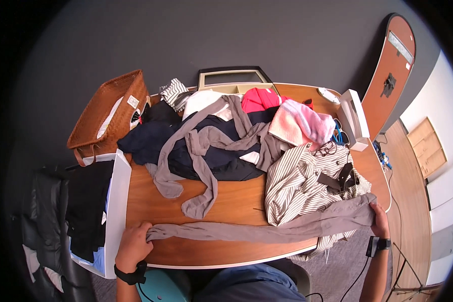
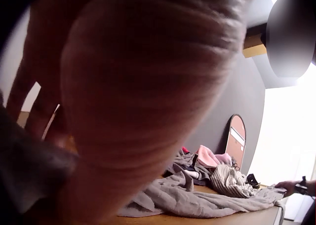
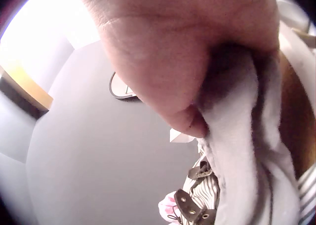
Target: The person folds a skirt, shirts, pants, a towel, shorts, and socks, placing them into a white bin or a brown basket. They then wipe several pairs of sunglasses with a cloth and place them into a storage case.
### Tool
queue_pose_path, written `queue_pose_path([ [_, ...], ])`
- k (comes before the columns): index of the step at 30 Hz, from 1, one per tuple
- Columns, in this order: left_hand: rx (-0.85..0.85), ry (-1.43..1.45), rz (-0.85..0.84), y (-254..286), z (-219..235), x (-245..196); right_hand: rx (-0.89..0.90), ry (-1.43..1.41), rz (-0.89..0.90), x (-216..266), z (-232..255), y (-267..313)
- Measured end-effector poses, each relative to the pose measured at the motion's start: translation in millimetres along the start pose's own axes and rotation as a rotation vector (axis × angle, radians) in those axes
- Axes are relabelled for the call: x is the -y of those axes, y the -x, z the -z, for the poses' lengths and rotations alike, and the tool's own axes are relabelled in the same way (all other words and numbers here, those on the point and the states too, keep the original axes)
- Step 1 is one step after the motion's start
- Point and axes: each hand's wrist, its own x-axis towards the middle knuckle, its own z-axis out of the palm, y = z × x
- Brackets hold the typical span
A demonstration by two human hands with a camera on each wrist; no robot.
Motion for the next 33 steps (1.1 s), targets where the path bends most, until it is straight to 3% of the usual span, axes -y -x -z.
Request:
queue_pose_path([
  [2,-0.001,0.022,0.032,-1,3,2,-0.011,0.007,0.007,0,6,-6],
  [4,-0.004,0.04,0.064,-4,12,-1,-0.058,-0.158,-0.007,7,10,-8],
  [6,-0.336,0.072,0.141,-4,27,-15,-0.026,-0.207,0.028,17,9,-5],
  [7,-0.442,0.014,0.088,-3,22,-10,-0.055,-0.215,0.035,16,10,-6],
  [10,-0.459,-0.074,0.075,0,8,-10,-0.05,-0.171,0.021,11,23,-9],
  [12,-0.381,-0.151,0.066,6,-8,-3,-0.102,-0.142,-0.051,3,28,-12],
  [14,-0.173,-0.053,0.074,12,-12,2,-0.103,-0.127,-0.08,-7,45,-18],
  [18,-0.218,0.05,0.037,13,3,-1,-0.037,-0.113,-0.099,-16,68,-28],
  [20,-0.16,0.022,0.063,9,2,10,0.058,-0.086,-0.117,-8,66,-29],
  [22,-0.062,0.104,0.152,3,6,15,-0.097,-0.098,-0.06,-4,50,-25],
  [23,-0.255,0.051,0.14,2,6,12,-0.13,-0.137,-0.03,-4,50,-24],
  [24,-0.252,0.049,0.144,4,5,12,-0.164,-0.174,-0.002,-4,53,-23],
  [26,-0.609,-0.097,0.038,7,4,11,-0.173,-0.22,-0.023,-7,73,-26],
  [28,-0.562,-0.104,0.073,10,0,6,-0.181,-0.268,-0.041,-14,97,-31],
  [30,-0.268,-0.116,0.03,20,-12,10,-0.189,-0.143,0.077,-35,129,-37],
  [33,-0.26,-0.009,0.09,17,4,-4,-0.159,-0.14,0.086,-48,153,-44],
])
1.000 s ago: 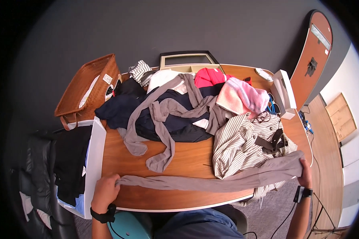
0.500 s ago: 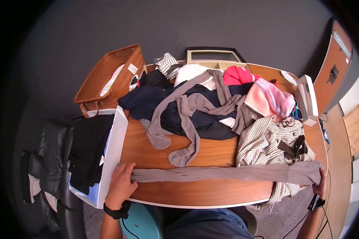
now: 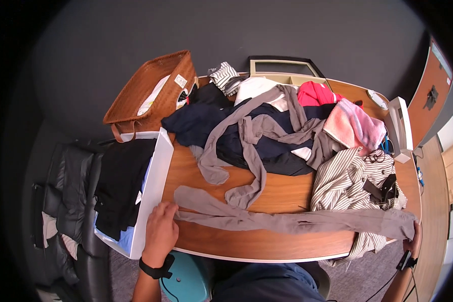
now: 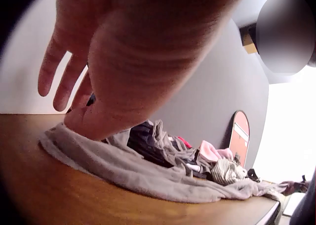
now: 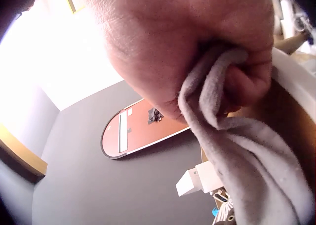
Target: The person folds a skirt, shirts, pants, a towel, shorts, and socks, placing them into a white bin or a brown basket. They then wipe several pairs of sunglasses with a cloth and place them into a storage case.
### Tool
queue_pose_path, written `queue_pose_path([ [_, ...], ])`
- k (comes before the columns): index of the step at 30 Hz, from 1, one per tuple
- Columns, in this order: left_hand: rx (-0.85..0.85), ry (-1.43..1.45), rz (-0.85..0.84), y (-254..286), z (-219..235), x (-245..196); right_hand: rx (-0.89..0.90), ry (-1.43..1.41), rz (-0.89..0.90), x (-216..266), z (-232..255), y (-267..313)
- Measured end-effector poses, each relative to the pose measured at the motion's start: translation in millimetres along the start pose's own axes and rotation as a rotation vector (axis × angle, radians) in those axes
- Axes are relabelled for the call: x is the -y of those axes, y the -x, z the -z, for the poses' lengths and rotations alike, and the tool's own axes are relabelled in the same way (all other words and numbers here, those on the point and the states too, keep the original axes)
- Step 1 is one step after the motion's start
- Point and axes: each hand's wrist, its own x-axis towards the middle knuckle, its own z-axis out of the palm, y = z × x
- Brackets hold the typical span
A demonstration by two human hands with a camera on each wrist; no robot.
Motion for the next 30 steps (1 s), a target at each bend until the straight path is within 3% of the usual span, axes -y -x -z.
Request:
queue_pose_path([
  [2,-0.049,0.008,0.021,-3,1,2,0.034,-0.069,-0.042,-1,4,-4],
  [6,-0.174,0.072,-0.102,-25,-22,9,-0.021,-0.307,-0.258,11,-18,-4],
  [10,-0.234,0.069,-0.227,-49,-37,8,-0.022,-0.211,-0.135,-1,11,-12],
  [11,-0.235,0.089,-0.236,-53,-39,8,-0.03,-0.189,-0.138,3,-1,-5],
  [13,0.016,0.085,-0.142,-60,-38,15,0.006,-0.203,-0.243,24,-46,18],
  [15,-0.025,0.091,-0.223,-60,-36,19,-0.051,-0.141,-0.183,27,-49,26],
  [17,-0.222,0.186,-0.077,-57,-21,12,-0.1,-0.079,-0.133,27,-48,28],
  [21,-0.478,0.279,-0.046,-56,1,10,0.004,-0.106,-0.113,31,-46,32],
  [22,-0.505,0.314,-0.068,-62,8,10,0.01,0.079,-0.061,30,-43,31],
  [25,-0.633,0.447,-0.068,-85,14,23,-0.03,0.154,-0.27,35,-7,14],
  [27,-0.633,0.623,0.109,-92,23,31,-0.212,-0.053,-0.152,19,-60,19],
  [29,-0.79,0.741,0.033,-91,25,43,-0.159,-0.14,-0.202,31,-71,22],
  [30,-0.814,0.727,0.009,-85,23,48,-0.041,-0.144,-0.27,31,-50,14],
])
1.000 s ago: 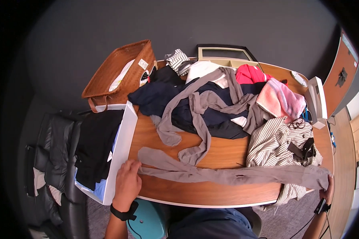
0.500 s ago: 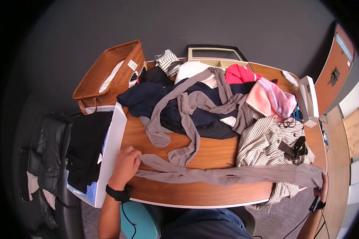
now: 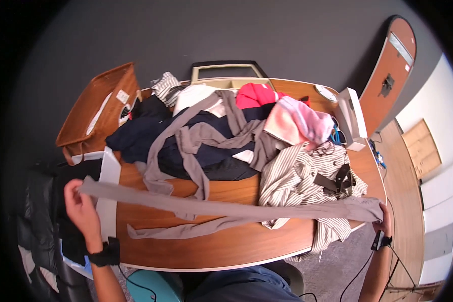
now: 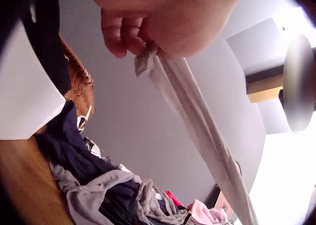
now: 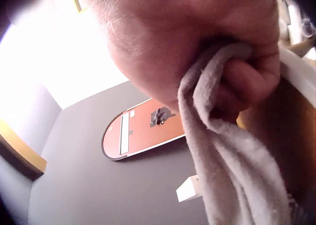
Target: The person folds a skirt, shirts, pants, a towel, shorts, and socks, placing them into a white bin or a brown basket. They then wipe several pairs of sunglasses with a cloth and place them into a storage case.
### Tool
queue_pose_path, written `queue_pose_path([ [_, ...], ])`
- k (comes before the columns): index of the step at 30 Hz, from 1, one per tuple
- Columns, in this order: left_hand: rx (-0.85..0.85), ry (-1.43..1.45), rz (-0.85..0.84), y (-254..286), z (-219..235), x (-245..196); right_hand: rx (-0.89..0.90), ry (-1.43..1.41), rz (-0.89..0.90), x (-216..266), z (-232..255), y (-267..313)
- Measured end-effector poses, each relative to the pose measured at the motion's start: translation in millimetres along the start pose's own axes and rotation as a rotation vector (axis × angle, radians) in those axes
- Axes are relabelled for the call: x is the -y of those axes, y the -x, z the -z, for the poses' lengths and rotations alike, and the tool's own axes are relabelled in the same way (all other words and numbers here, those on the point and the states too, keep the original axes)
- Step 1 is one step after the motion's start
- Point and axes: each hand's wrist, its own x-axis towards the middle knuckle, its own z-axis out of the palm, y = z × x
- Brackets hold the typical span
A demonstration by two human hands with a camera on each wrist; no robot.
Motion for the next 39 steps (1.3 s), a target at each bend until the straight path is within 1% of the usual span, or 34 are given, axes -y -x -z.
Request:
queue_pose_path([
  [1,-0.014,-0.003,-0.033,8,5,1,0.114,0.013,-0.076,4,17,-8],
  [2,0.014,-0.023,-0.042,18,11,-2,0.023,0.196,0.055,1,18,-3],
  [3,0.03,-0.03,-0.025,29,18,1,0.007,0.19,0.031,-1,13,-1],
  [4,0.042,-0.042,0.026,41,27,10,-0.008,0.183,0.008,-2,8,0],
  [5,0.088,-0.06,0.021,52,31,9,-0.024,0.176,-0.015,-3,3,1],
  [6,0.103,-0.08,0.028,63,35,12,-0.027,0.275,-0.031,-1,25,-11],
  [7,0.109,-0.047,0.134,73,41,15,-0.005,0.225,-0.049,-2,27,-15],
  [9,0.177,-0.021,0.22,79,47,6,0.069,0.126,-0.053,-7,36,-27],
  [10,0.184,-0.011,0.217,76,46,5,0.06,0.122,-0.047,-5,31,-22],
  [12,0.263,-0.026,0.176,71,47,4,-0.083,0.29,0.004,-4,-1,-11],
  [13,0.263,-0.024,0.173,66,44,-4,-0.084,0.287,0.007,-1,-1,-12],
  [15,0.319,-0.06,0.214,53,32,-25,-0.168,0.911,0.286,6,4,-13],
  [16,0.323,-0.054,0.21,51,30,-26,-0.202,1.042,0.334,8,-2,-11],
  [17,0.422,-0.196,0.26,49,28,-27,-0.213,1.038,0.334,11,-9,-6],
  [18,0.519,-0.34,0.308,47,24,-28,-0.276,1.278,0.385,13,-15,0],
  [19,0.527,-0.336,0.301,48,18,-33,-0.338,1.518,0.431,14,-19,5],
  [21,0.703,-0.495,0.277,53,10,-48,-0.335,1.47,0.397,12,-26,15],
  [23,0.69,-0.487,0.283,55,11,-50,-0.384,1.697,0.472,10,-34,25],
  [24,0.646,-0.457,0.242,58,12,-53,-0.374,1.698,0.471,12,-39,31],
  [25,0.601,-0.428,0.201,59,12,-59,-0.41,1.704,0.457,14,-46,37],
  [26,0.597,-0.438,0.205,59,14,-64,-0.444,1.709,0.443,13,-51,39],
  [27,0.66,-0.463,0.236,58,18,-69,-0.43,1.707,0.443,11,-48,35],
  [29,0.761,-0.554,0.297,61,25,-77,-0.358,1.556,0.454,11,-33,23],
  [31,0.833,-0.601,0.268,68,31,-78,-0.33,1.408,0.454,6,-24,13],
  [32,0.929,-0.641,0.228,70,33,-81,-0.322,1.392,0.467,4,-15,6],
  [33,0.915,-0.673,0.175,82,41,-56,-0.314,1.374,0.478,2,-9,3],
  [35,0.963,-0.774,0.097,96,45,-42,-0.207,1.24,0.387,4,1,1],
  [37,0.938,-0.823,0.054,102,43,-37,-0.04,0.996,0.291,10,7,5],
  [39,0.934,-0.857,0.113,102,43,-35,-0.076,0.796,0.343,5,36,-16],
])
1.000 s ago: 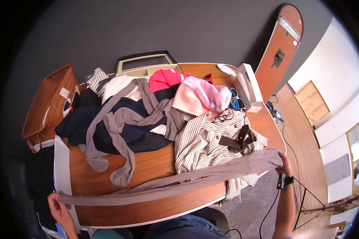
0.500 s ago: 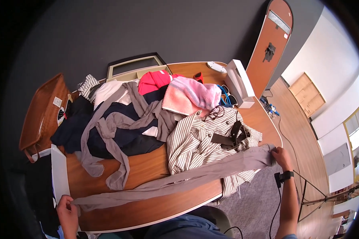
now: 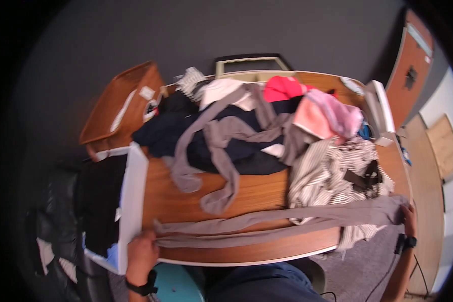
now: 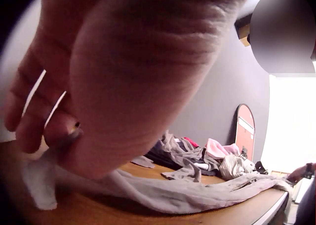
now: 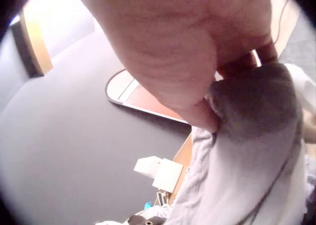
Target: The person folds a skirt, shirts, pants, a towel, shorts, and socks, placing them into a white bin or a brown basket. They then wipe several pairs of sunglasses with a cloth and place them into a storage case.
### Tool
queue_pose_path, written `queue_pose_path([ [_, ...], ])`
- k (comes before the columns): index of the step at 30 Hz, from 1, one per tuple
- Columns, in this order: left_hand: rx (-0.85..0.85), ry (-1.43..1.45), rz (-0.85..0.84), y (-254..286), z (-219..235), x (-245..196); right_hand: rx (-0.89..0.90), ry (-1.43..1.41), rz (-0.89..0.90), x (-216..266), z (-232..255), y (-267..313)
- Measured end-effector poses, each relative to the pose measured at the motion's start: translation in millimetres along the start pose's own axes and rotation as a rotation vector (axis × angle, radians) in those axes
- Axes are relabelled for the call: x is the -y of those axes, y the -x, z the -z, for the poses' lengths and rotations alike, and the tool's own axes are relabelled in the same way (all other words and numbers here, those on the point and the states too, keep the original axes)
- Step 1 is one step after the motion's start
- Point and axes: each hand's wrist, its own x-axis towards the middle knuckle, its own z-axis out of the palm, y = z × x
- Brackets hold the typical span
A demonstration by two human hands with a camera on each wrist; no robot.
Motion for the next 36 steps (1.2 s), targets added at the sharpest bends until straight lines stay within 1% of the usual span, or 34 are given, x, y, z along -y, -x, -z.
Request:
queue_pose_path([
  [2,0.097,0.06,-0.019,7,11,-10,-0.01,-0.015,0.064,19,-6,10],
  [3,0.188,0.079,-0.017,8,21,-15,0.025,-0.013,0.048,13,1,8],
  [4,0.181,0.068,0.007,5,25,-15,0.06,-0.011,0.034,10,5,3],
  [5,0.108,0.095,0.021,2,26,-13,0.062,0.063,-0.042,28,1,12],
  [6,0.036,0.123,0.031,-2,26,-11,0.057,0.017,0.023,12,7,3],
  [7,-0.059,0.134,0.01,-8,23,-9,0.072,0.032,0.022,3,13,-5],
  [8,-0.063,0.131,0.02,-15,15,-8,0.083,0.046,0.022,-1,15,-9],
  [9,-0.193,0.157,-0.059,-24,5,-8,0.089,0.045,0.027,-7,16,-13],
  [10,-0.323,0.184,-0.14,-30,1,-11,0.075,-0.014,0.017,-9,14,-14],
  [11,-0.338,0.119,-0.18,-34,0,-17,0.059,-0.074,0.005,-11,15,-13],
  [12,-0.337,0.122,-0.178,-39,-3,-12,0.059,-0.07,0.005,-14,15,-14],
  [14,-0.014,0.228,-0.114,-49,-13,-1,-0.144,-0.183,-0.097,-27,20,-19],
  [15,-0.091,0.262,-0.089,-49,-13,-5,-0.145,-0.178,-0.096,-35,28,-19],
  [16,-0.09,0.265,-0.088,-49,-8,-10,-0.051,0.007,0.12,-53,46,-23],
  [18,-0.383,0.365,0.029,-53,0,-16,0.045,0.194,0.333,-67,54,-28],
  [19,-0.518,0.271,-0.014,-56,3,-18,0.1,0.212,0.37,-68,54,-28],
  [20,-0.514,0.275,-0.014,-54,7,-21,0.153,0.231,0.406,-68,55,-29],
  [21,-0.557,0.18,-0.104,-50,12,-25,0.204,0.254,0.442,-67,58,-30],
  [22,-0.598,0.094,-0.201,-48,17,-32,0.2,0.393,0.51,-66,65,-27],
  [23,-0.448,0.147,-0.262,-39,19,-33,0.189,0.53,0.581,-64,72,-23],
  [24,-0.212,0.265,-0.246,-30,19,-35,0.132,0.782,0.681,-66,73,-22],
  [25,0.028,0.383,-0.249,-22,25,-40,0.197,0.409,0.453,-77,71,-33],
  [26,0.268,0.489,-0.247,-16,28,-43,0.229,0.223,0.34,-77,73,-36],
  [27,0.27,0.496,-0.256,-10,21,-43,0.242,0.035,0.227,-74,74,-39],
  [29,0.172,0.225,-0.308,2,9,-39,0.092,0.836,0.645,-66,66,-30],
  [30,0.172,0.225,-0.308,3,2,-33,0.093,0.836,0.645,-63,63,-29],
  [32,0.124,0.082,-0.225,1,-7,-19,0.056,0.673,0.633,-60,59,-32],
  [33,0.124,0.082,-0.222,2,-7,-12,0.058,0.672,0.635,-58,57,-35],
  [35,-0.044,0.111,-0.226,-3,0,-7,0.136,-0.355,-0.074,-43,50,-39],
  [36,-0.044,0.112,-0.228,-4,6,-10,0.134,-0.355,-0.074,-39,52,-38],
])
